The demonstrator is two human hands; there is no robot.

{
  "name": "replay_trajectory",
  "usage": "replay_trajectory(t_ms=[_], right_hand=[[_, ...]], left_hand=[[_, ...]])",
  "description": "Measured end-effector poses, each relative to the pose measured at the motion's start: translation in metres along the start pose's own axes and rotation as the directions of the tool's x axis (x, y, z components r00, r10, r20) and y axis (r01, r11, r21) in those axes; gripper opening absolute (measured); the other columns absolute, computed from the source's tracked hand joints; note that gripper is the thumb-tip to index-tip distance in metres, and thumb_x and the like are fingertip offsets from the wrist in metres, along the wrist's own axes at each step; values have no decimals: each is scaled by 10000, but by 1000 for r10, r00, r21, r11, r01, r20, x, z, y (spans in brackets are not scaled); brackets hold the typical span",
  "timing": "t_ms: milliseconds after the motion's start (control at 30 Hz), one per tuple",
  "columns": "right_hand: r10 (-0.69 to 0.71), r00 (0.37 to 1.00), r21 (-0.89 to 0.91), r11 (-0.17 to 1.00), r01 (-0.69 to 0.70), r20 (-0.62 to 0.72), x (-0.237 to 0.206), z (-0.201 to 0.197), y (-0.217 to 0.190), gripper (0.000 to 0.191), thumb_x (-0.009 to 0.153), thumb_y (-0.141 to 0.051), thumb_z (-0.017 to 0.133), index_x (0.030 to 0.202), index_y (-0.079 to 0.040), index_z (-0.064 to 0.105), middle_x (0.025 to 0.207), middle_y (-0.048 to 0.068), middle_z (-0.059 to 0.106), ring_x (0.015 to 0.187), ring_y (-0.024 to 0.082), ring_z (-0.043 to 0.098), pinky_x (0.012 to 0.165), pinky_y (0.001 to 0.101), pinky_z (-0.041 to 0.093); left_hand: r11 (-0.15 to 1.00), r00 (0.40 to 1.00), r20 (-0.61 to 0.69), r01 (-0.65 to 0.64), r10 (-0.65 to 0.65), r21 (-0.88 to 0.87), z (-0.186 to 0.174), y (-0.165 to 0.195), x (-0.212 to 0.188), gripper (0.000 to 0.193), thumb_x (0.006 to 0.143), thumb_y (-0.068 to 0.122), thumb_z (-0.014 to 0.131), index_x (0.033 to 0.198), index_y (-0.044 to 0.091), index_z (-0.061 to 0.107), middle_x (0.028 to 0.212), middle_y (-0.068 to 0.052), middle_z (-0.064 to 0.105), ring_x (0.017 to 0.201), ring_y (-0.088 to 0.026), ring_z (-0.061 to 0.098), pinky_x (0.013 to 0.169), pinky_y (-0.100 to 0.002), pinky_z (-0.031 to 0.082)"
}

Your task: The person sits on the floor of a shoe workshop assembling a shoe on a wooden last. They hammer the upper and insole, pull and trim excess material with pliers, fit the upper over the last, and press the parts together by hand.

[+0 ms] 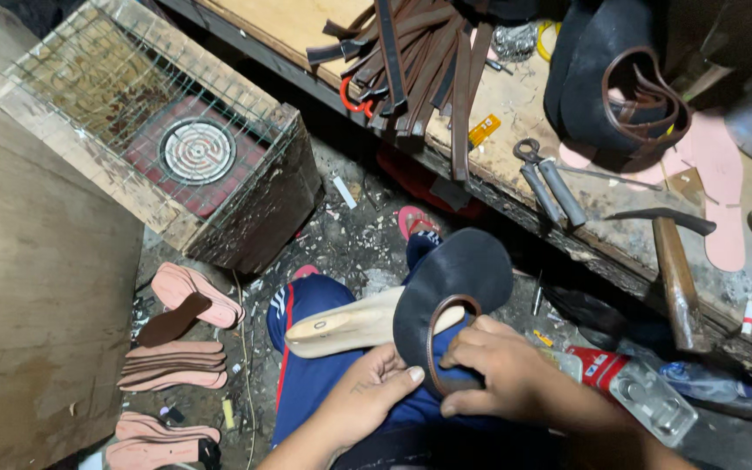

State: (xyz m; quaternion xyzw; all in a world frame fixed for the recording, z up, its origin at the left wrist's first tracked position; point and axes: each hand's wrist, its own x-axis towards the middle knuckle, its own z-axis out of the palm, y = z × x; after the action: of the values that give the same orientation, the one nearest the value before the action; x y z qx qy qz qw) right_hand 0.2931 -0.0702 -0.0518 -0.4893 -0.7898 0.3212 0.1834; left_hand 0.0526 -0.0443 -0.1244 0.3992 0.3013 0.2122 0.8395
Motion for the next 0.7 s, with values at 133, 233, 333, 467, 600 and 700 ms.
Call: replay_trajectory(t_ms=[133,233,333,467,600,700], right_hand=[[-2,993,80,997,11,-119,-13,9,-15,272,783,-306,842,926,-96,745,911,38,715,896,254,679,813,384,477],[120,949,188,980,-67,-291,-17,5,-20,230,800,-232,810,952,-78,731,958,48,719,926,235,690,859,342,520],[321,720,276,943,-185,-615,-10,0,-9,293,863,-162,731,1130,-59,668,1103,73,676,1012,208,667,951,325,525],[446,722,747,648,147,-528,7,-14,34,537,915,-201,674,1409,-82,500,1406,79,573,1274,167,586,1052,350,497],[457,859,972,68,227,-232,2,-6,50,392,948,-111,715,1321,-13,643,1274,163,669,1161,261,655,1036,429,496],[438,848,948,35,315,-298,3,1,48,224,991,-25,685,1207,30,671,1230,192,703,1134,306,675,1050,493,500]], left_hand=[[981,988,-7,-153,153,-121,2,8,-4,330,1028,116,641,1324,-25,601,1173,-62,664,1099,-136,598,1018,-326,471],[932,978,-36,-206,205,-297,0,26,-9,359,970,142,649,1292,-9,602,1237,-80,690,1155,-164,630,1079,-345,465],[891,954,84,-236,289,-387,-6,45,-20,383,1034,189,672,1336,-34,597,1233,-123,677,1156,-215,648,1067,-383,497],[878,971,151,-93,183,-470,-17,59,-36,419,963,215,696,1302,-4,582,1218,-138,678,1113,-270,698,984,-408,551],[869,960,115,-175,255,-462,-32,62,-40,491,1024,228,708,1387,-75,573,1231,-204,680,1090,-293,685,977,-404,538],[829,947,-29,-293,319,-476,-40,69,-42,611,1014,258,741,1430,-111,487,1327,-224,621,1227,-303,614,1094,-430,479]])
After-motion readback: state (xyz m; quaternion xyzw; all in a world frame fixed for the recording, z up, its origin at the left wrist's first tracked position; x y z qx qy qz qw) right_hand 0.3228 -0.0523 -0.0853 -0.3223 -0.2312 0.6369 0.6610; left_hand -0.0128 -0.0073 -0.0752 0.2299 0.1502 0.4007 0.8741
